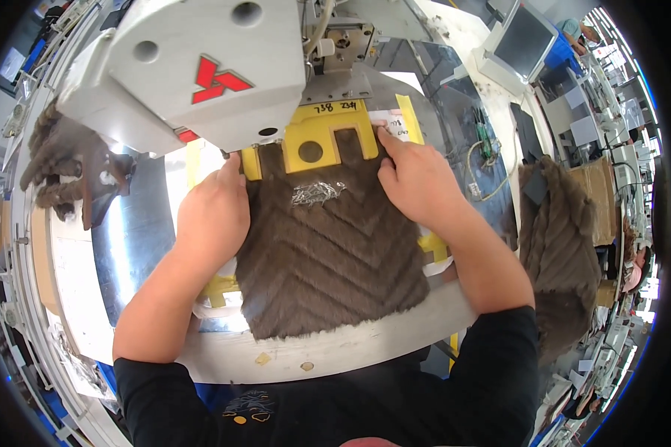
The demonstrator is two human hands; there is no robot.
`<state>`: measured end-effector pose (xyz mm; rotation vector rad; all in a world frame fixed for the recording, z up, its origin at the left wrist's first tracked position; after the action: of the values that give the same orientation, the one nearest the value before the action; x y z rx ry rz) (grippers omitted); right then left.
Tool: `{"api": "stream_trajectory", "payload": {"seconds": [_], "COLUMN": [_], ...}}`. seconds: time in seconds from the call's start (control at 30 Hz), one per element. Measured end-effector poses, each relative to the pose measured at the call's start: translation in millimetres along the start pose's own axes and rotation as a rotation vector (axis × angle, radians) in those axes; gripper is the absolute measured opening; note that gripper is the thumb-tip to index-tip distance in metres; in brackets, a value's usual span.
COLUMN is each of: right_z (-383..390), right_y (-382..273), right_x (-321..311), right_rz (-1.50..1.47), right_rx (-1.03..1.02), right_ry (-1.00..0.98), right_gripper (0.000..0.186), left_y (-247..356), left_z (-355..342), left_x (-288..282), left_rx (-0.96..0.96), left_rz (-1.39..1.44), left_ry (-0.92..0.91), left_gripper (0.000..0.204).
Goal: Sewing and assembling fur-like fabric components using an industrial sewing machine.
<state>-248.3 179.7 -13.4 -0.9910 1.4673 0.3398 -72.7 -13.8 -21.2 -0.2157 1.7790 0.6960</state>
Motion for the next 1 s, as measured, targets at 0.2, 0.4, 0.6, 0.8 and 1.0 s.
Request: {"api": "stream_trajectory", "payload": {"seconds": [0.2, 0.4, 0.6, 0.8, 1.0], "right_z": [37.3, 104.6, 161.2, 162.2, 118.0], "right_y": [-8.4, -25.5, -26.8, -35.3, -54.5], "right_x": [-7.5, -21.2, -24.3, -34.7, -40.6], "right_rz": [-0.145, -0.237, -0.311, -0.014, 0.168], "right_rx": [0.057, 0.260, 0.323, 0.194, -0.018], "right_ry": [-0.038, -0.238, -0.214, -0.131, 0.111], "right_gripper": [0.061, 0.068, 0.068, 0.061, 0.077], "left_y": [3.1, 3.6, 8.1, 23.3, 34.1], "left_z": [11.6, 24.8, 28.7, 37.1, 51.2], "left_x": [-3.6, -6.6, -4.5, -14.5, -9.3], "left_rx": [-0.042, 0.088, 0.129, 0.219, 0.421], "left_rz": [-0.012, -0.002, -0.014, -0.030, 0.011], "left_ry": [-0.132, -0.085, -0.103, -0.073, 0.058], "left_gripper": [0.047, 0.049, 0.050, 0.062, 0.088]}}
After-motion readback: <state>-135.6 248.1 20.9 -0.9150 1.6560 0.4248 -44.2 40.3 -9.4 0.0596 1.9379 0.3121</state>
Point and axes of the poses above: each hand's wrist, its own z-axis away from the middle knuckle, its own x-axis out of the palm, y = z × x, the point moved 10 cm from there along -z, towards the middle knuckle, and after that the axes turned 11 degrees about y, right-handed, at the moved point
